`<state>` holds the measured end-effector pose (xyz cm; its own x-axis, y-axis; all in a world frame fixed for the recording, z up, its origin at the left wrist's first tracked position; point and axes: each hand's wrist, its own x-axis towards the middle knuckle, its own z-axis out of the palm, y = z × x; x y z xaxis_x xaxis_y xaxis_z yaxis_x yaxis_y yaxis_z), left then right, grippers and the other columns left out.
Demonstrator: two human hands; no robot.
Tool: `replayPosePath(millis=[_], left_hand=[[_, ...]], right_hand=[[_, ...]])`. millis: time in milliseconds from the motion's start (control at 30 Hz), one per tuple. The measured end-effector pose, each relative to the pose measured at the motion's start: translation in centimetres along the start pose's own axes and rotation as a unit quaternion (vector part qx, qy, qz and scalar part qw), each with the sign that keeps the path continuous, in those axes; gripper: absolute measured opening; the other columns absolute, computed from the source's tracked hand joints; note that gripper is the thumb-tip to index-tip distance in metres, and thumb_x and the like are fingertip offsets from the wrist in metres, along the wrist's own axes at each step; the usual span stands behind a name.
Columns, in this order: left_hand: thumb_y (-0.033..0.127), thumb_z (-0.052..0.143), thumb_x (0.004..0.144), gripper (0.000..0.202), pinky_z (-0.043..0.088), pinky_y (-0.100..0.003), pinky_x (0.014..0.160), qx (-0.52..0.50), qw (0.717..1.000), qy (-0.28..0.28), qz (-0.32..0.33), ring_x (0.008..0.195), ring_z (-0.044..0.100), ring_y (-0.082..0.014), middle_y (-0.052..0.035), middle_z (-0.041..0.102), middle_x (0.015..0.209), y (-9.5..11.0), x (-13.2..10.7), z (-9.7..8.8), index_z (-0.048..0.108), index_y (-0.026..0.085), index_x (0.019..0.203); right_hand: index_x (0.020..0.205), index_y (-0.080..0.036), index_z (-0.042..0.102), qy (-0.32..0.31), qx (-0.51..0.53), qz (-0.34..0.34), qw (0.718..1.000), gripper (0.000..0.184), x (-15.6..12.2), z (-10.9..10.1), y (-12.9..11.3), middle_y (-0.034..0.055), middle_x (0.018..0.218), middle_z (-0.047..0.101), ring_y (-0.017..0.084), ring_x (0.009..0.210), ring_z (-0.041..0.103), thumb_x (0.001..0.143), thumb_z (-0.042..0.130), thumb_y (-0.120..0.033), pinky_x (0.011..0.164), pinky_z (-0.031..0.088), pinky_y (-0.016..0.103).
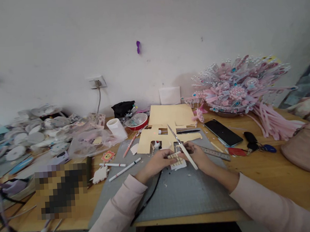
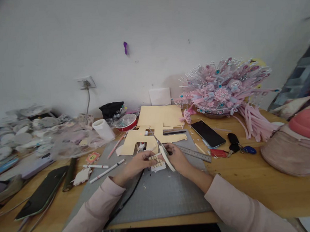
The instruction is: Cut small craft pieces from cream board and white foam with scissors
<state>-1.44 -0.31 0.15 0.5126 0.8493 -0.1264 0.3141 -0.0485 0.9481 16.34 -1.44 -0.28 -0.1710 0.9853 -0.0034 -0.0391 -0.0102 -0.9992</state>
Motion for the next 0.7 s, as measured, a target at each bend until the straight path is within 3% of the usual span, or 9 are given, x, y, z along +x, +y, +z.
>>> replayPosePath(millis=[200, 700], left_hand=[[0.045, 0.067, 0.065, 0.034, 0.032, -0.022, 0.057, -0.018, 1.000, 0.016, -0.002, 0.061, 0.043, -0.0102, 0.0028, 0.051, 0.067, 0.0, 0.1, 0.1, 0.059, 0.014, 0.076], [0.033, 0.069, 0.061, 0.024, 0.035, -0.024, 0.063, 0.010, 1.000, 0.005, 0.012, 0.066, 0.045, -0.0124, 0.0024, 0.053, 0.069, 0.9, -0.3, 0.2, 0.059, 0.015, 0.074]], right_hand=[[0.071, -0.020, 0.053, 0.003, 0.025, 0.021, 0.999, 0.047, 0.0, 0.2, 0.0, -0.0016, 0.069, 0.060, 0.016, 0.067, 0.057, 0.041, 0.084, -0.040, 0.066, 0.046, 0.031], [0.072, -0.020, 0.053, 0.005, 0.008, 0.002, 1.000, 0.042, 0.0, 0.2, 0.4, 0.0002, 0.072, 0.063, 0.017, 0.069, 0.059, 0.047, 0.081, -0.038, 0.065, 0.046, 0.031]])
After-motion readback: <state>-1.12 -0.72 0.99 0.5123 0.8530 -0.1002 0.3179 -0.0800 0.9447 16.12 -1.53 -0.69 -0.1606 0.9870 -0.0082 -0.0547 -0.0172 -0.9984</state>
